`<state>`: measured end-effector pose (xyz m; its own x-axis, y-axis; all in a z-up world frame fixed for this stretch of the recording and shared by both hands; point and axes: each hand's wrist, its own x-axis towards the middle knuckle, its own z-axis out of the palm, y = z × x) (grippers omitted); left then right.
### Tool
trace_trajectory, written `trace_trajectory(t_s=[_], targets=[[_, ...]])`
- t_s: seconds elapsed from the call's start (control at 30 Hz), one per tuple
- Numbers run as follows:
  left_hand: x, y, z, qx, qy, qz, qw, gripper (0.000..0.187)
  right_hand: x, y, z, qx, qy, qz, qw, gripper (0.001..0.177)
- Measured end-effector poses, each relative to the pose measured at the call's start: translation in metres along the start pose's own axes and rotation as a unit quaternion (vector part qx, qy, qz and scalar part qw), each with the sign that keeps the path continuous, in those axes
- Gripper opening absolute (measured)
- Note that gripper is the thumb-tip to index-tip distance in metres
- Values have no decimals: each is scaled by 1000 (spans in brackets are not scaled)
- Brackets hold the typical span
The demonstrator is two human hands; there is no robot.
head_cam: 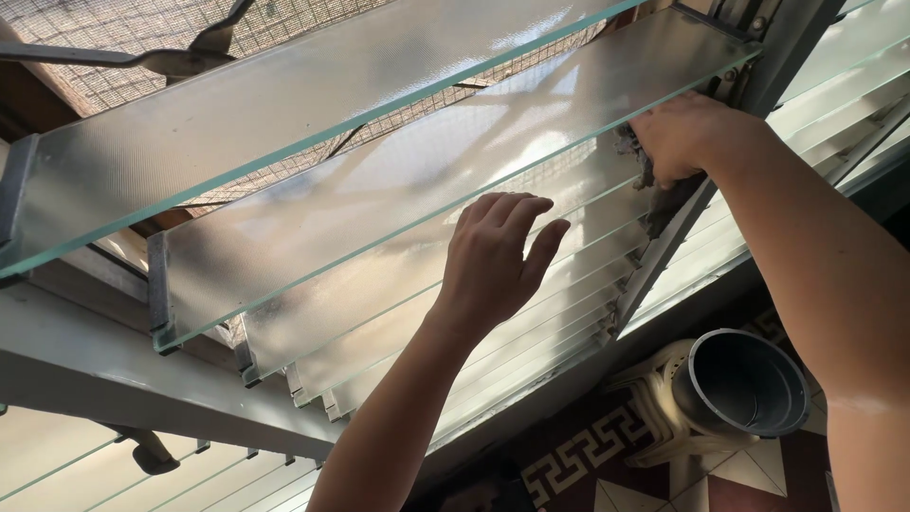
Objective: Cleaning glass window louvers with a wet cloth and rinsing the cloth in a bucket of water.
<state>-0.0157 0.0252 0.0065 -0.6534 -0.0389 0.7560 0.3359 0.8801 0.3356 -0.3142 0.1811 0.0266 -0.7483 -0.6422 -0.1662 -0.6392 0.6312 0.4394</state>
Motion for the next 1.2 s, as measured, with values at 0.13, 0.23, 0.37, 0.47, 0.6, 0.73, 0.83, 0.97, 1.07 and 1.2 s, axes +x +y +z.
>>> trace_trajectory(t_s=[0.13,0.23,0.37,0.47,0.6,0.73,0.83,0.97,1.07,1.2], targets=[[1,3,10,-2,-2,7,1000,33,-10,-7,29,-9,88,11,996,86],[2,3,15,12,2,13,1000,34,-28,-22,57,-13,265,31,964,68],[3,4,20,18,2,9,1000,34,-62,-45,82,-11,423,106,900,46],[10,5,25,19,5,14,1000,34,-91,-51,89,50,453,111,883,48],[19,9,37,20,-9,1,1000,35,-107,-54,121,509,445,121,727,47],[30,2,52,95,-13,27,995,38,-103,-57,102,892,312,68,319,43],[30,-1,59,149,2,31,988,43,-74,-62,86,974,208,-84,-21,49],[24,-7,67,225,-34,67,972,37,-29,-65,71,950,189,-159,-192,48],[24,-10,68,237,-51,66,968,36,20,-62,89,935,181,-176,-248,45],[25,-10,70,259,-74,60,961,41,63,-54,102,923,159,-207,-283,42]])
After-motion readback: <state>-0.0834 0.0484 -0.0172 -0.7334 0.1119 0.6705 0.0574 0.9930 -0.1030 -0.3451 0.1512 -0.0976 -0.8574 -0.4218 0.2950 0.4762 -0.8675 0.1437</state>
